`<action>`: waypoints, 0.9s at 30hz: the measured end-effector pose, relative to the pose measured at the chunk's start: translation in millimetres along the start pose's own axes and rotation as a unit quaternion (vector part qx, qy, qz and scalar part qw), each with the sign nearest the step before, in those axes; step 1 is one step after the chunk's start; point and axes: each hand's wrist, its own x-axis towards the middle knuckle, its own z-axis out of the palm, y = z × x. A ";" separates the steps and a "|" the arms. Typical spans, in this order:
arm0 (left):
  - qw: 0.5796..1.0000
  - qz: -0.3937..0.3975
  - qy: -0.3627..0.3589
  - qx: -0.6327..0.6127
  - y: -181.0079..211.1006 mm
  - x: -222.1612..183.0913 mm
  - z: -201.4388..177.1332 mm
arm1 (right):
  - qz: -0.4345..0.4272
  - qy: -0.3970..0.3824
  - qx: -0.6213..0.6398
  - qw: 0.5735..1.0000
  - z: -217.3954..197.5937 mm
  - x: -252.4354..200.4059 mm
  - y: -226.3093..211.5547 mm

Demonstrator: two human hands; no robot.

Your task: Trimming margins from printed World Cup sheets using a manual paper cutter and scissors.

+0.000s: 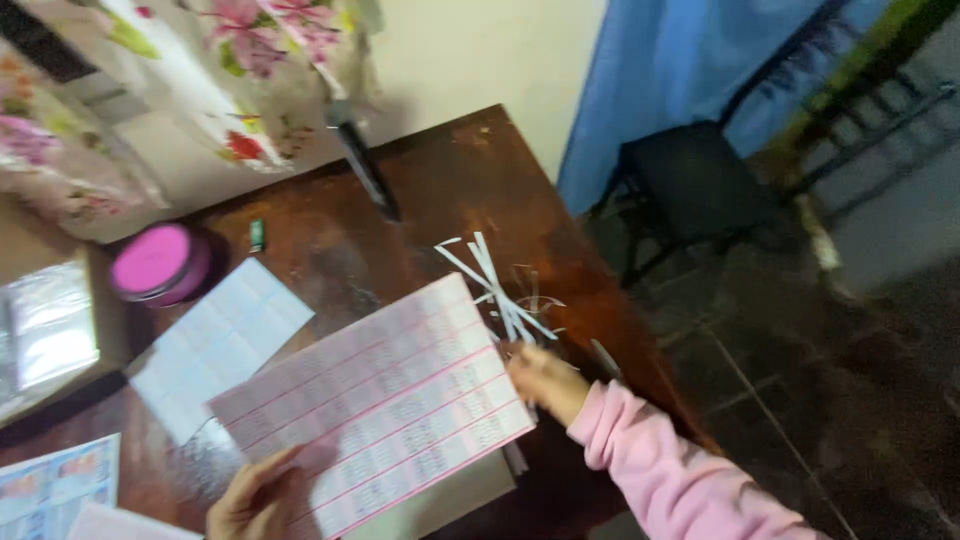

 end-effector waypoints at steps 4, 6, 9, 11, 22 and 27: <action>0.988 0.138 -0.049 -0.039 19.6 16.8 8.0 | -0.074 -0.142 -0.155 0.975 -8.3 -47.1 1.4; 0.989 0.138 -0.055 -0.023 19.7 19.1 5.3 | -0.045 -0.078 -0.228 0.970 -12.7 -56.8 2.2; 0.996 0.070 -0.018 0.043 18.1 6.7 2.6 | -0.135 -0.024 -0.230 0.963 3.2 -84.2 -8.9; 0.994 0.099 -0.037 0.015 39.8 10.7 8.8 | -0.143 0.000 -0.218 0.965 17.4 -96.7 -24.6; 0.995 0.100 0.003 0.019 51.0 -5.8 -3.7 | -0.248 0.216 -0.428 0.842 -48.9 -117.3 -2.1; 0.997 0.056 0.055 -0.028 57.0 -15.7 -3.3 | -0.002 0.274 -0.710 0.649 -159.2 -117.0 85.0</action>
